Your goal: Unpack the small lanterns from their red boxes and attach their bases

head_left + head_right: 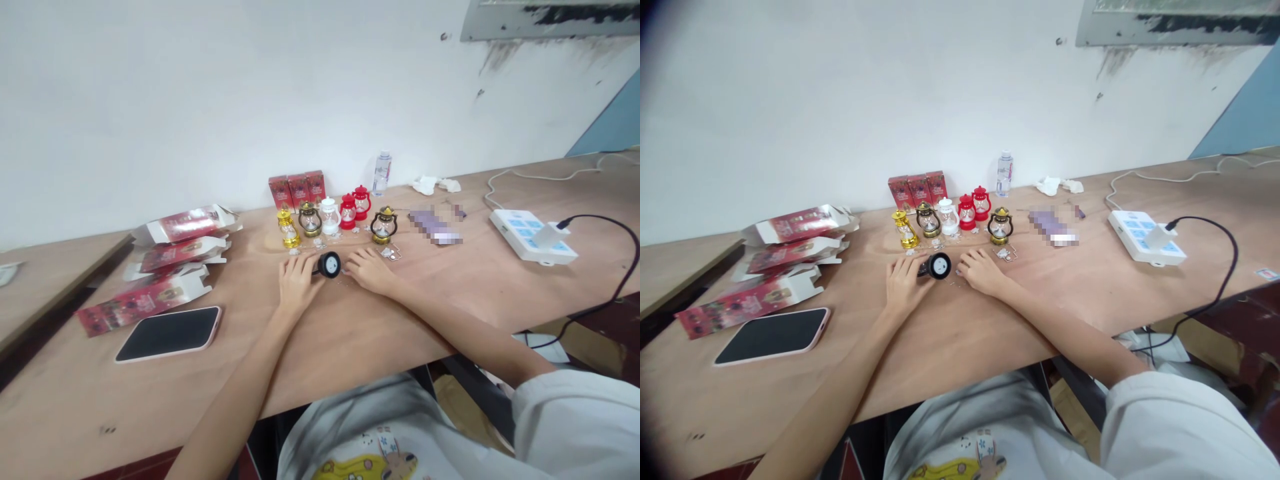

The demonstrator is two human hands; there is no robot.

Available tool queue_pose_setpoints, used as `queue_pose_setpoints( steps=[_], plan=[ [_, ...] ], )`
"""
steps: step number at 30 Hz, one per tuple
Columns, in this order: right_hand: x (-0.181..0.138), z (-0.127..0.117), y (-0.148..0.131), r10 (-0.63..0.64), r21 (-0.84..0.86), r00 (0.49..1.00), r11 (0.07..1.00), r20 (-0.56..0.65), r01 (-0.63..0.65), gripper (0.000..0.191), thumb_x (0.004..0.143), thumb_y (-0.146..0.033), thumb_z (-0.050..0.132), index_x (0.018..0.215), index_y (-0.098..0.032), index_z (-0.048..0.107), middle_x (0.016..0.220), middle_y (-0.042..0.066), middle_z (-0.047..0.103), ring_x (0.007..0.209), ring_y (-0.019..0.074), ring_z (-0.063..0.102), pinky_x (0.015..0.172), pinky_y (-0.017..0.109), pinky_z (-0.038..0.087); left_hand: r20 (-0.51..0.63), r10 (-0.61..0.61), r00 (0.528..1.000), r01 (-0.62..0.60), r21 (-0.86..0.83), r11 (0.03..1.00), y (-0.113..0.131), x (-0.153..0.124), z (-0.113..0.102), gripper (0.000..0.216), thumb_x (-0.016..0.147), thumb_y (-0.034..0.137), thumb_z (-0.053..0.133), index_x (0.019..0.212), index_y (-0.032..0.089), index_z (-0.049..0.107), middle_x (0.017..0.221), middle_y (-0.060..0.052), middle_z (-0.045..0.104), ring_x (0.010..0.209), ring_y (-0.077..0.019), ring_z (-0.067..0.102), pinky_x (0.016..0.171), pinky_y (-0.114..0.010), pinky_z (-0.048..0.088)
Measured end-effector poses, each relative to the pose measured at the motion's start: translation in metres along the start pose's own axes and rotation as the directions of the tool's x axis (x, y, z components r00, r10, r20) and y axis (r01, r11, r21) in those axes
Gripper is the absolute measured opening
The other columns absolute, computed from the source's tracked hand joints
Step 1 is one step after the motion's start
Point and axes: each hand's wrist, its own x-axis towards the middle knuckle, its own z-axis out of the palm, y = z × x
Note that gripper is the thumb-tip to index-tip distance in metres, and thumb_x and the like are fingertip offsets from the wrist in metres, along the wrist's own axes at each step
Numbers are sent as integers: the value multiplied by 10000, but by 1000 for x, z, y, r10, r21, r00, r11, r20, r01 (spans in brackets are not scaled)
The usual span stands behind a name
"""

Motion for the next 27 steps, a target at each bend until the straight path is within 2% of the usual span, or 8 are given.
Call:
queue_pose_setpoints(
  steps=[5,9,18,27],
  plan=[
    [-1,3,3,-5,27,1000,1000,23,4,201,912,-258,476,953,-164,648,1063,89,591,979,248,431,791,361,291,10,-4,1000,4,4,1000,1,0,0,348,774,277,641,1098,184,552,1133,-77,636,976,-242,565,801,-358,330],
    [0,2,4,-3,20,1000,1000,28,2,205,905,-286,494,939,-151,645,1038,98,595,983,251,431,809,361,294,20,-11,1000,11,-1,1000,1,1,0,371,764,269,653,1111,190,547,1128,-71,638,976,-235,565,812,-356,328],
    [4,1,4,-91,-63,996,994,-23,89,213,903,-270,501,852,-125,649,971,98,627,936,241,449,819,359,293,29,-8,1000,8,-5,1000,1,0,1,359,770,270,647,1107,191,552,1115,-77,640,977,-235,566,810,-356,333],
    [1,3,2,-9,109,999,994,-50,15,233,894,-332,517,881,-139,646,962,73,624,922,219,459,791,329,301,24,0,1000,0,-10,1000,1,1,0,360,770,270,650,1105,186,552,1124,-78,638,973,-236,567,817,-358,332]
  ],
)
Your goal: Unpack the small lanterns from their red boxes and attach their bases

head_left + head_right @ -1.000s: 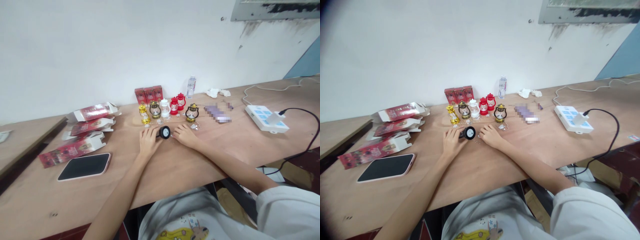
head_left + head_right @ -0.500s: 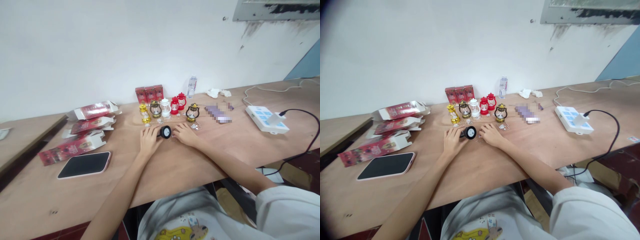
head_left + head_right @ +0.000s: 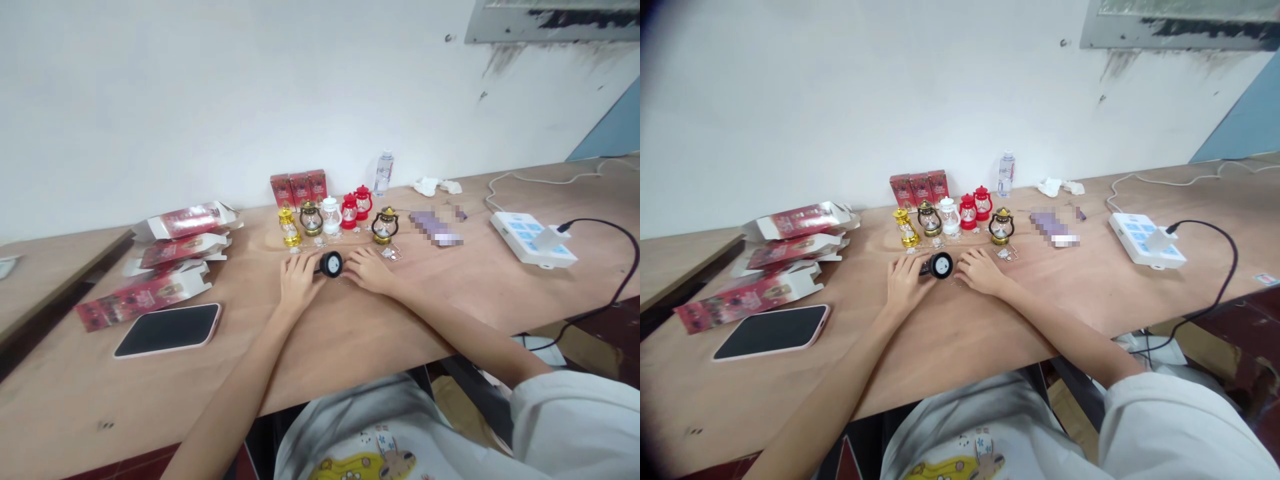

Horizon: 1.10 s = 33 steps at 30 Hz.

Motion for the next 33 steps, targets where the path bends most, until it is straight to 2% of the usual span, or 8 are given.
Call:
queue_pose_setpoints(
  steps=[6,16,21,26,29,31,33],
  plan=[
    [4,3,-5,63,4,997,998,53,-64,230,883,-337,536,873,-137,650,890,72,635,887,214,478,756,319,309,7,-5,1000,5,-5,1000,2,1,-1,347,777,266,642,1103,188,555,1123,-81,639,973,-234,569,823,-360,331],
    [7,2,-7,0,-31,994,1000,112,3,170,893,-213,500,861,-109,630,885,111,638,877,215,523,776,325,360,-7,15,1000,-15,16,1000,1,2,-2,358,770,285,656,1097,185,550,1123,-74,641,966,-237,569,797,-354,327],
    [5,2,-9,7,-16,996,1000,94,-5,126,855,-165,495,899,-102,595,828,117,632,836,224,534,759,327,383,-4,3,1000,-3,18,1000,1,2,-2,338,779,285,640,1090,186,552,1116,-80,644,964,-239,571,791,-358,325],
    [2,2,-7,88,126,996,988,17,-89,113,796,-113,503,884,-128,571,797,95,617,768,203,546,693,298,414,-8,1,1000,-1,4,1000,0,1,-2,315,787,293,625,1076,188,559,1109,-94,644,966,-255,571,788,-367,325],
    [1,0,-8,178,287,979,947,-97,-144,127,784,-98,515,882,-148,579,812,75,632,780,189,576,694,289,452,-4,-11,1000,11,-3,1000,0,1,-2,309,784,285,624,1072,191,562,1103,-93,645,968,-254,569,791,-369,323],
    [0,-5,-11,275,418,934,894,-228,-162,123,819,-127,511,906,-167,589,839,56,652,795,171,599,731,291,478,1,-21,1000,21,-4,1000,0,1,-2,306,784,281,622,1071,192,564,1101,-91,646,971,-253,568,792,-367,322],
    [-1,-14,-17,372,518,852,843,-367,-145,122,861,-178,508,939,-188,600,872,41,667,811,155,617,772,296,495,3,-28,1000,28,-7,1000,0,1,-2,311,779,280,628,1070,191,563,1101,-86,647,973,-249,568,794,-365,322]
  ],
)
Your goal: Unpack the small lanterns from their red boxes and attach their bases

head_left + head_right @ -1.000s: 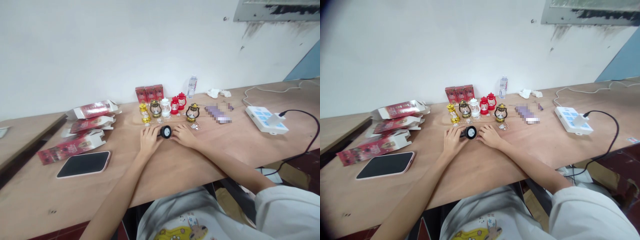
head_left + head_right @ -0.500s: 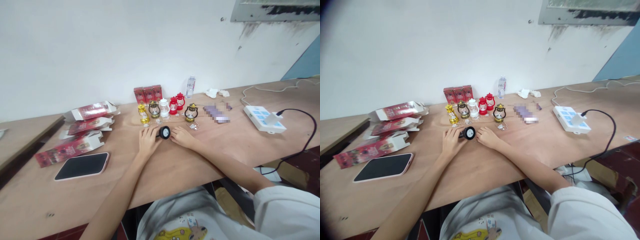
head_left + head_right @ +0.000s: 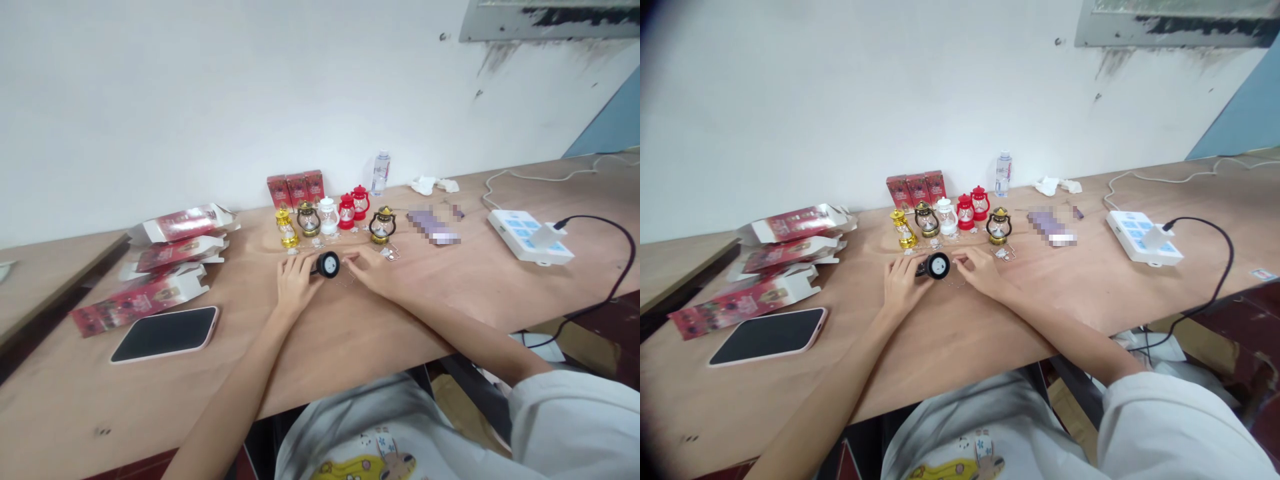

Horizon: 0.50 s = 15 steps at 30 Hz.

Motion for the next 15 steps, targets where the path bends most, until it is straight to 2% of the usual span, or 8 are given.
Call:
queue_pose_setpoints(
  steps=[2,6,9,15],
  plan=[
    [0,-5,-10,-27,62,995,998,-91,33,128,878,-211,514,955,-209,616,870,31,672,806,146,623,765,293,510,-3,2,1000,-2,-7,1000,1,0,0,315,776,283,635,1068,189,560,1100,-81,648,973,-242,570,790,-359,324],
    [-2,-9,-22,-192,70,980,978,-41,195,158,887,-192,508,954,-225,648,781,27,649,731,128,608,652,257,521,-32,35,999,-36,-22,999,3,0,1,313,782,293,638,1062,182,556,1094,-79,652,958,-231,580,772,-346,329],
    [-3,-4,-21,-272,34,959,961,-75,275,163,883,-172,515,958,-216,653,776,37,636,729,124,595,627,243,521,-52,56,997,-58,-25,998,3,0,2,326,786,309,640,1071,178,552,1103,-85,648,961,-230,580,784,-346,333],
    [-4,0,-16,-255,-9,963,967,-89,256,164,886,-177,513,967,-223,648,769,39,618,741,135,581,631,257,525,-29,67,997,-68,-40,997,4,-1,2,337,786,297,637,1090,181,551,1113,-89,642,976,-232,574,798,-347,339]
  ],
)
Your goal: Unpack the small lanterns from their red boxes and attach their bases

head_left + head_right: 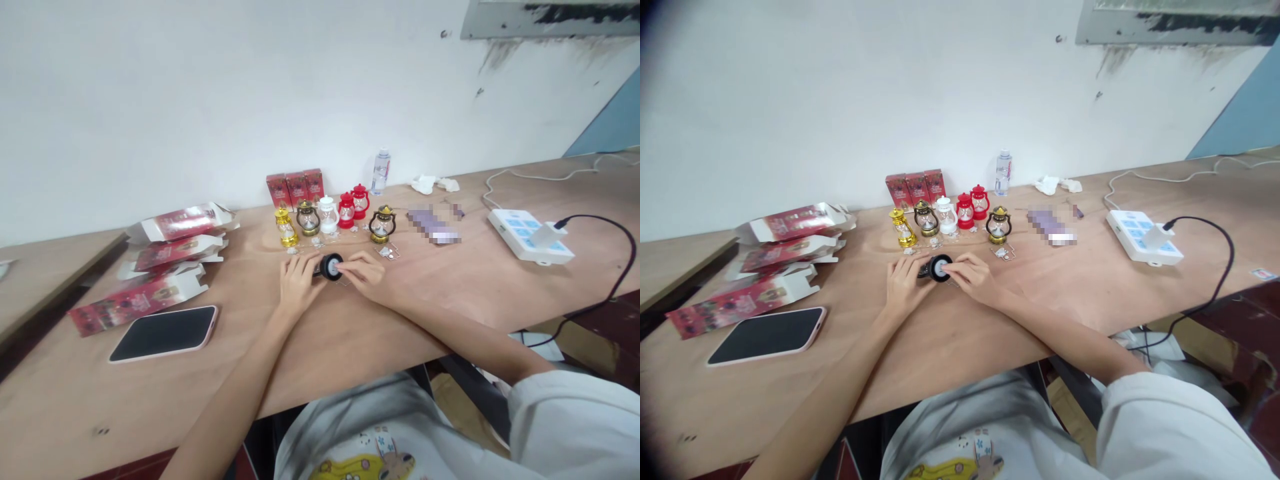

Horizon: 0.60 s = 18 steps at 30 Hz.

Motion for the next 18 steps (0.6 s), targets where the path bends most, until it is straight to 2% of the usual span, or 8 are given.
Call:
queue_pose_setpoints(
  steps=[10,18],
  plan=[
    [-3,1,4,-31,63,996,998,78,26,196,892,-153,472,926,-240,644,827,37,670,756,149,566,681,289,523,20,-12,1000,12,-20,1000,1,0,-2,327,802,307,610,1101,185,554,1126,-98,636,984,-235,573,819,-356,341],
    [-6,1,5,-64,-34,995,997,72,67,186,872,-146,508,947,-241,649,823,43,676,788,166,576,695,303,524,24,-6,1000,6,-21,1000,2,1,-2,329,800,293,614,1105,186,553,1127,-95,635,993,-237,568,823,-357,343]
  ],
)
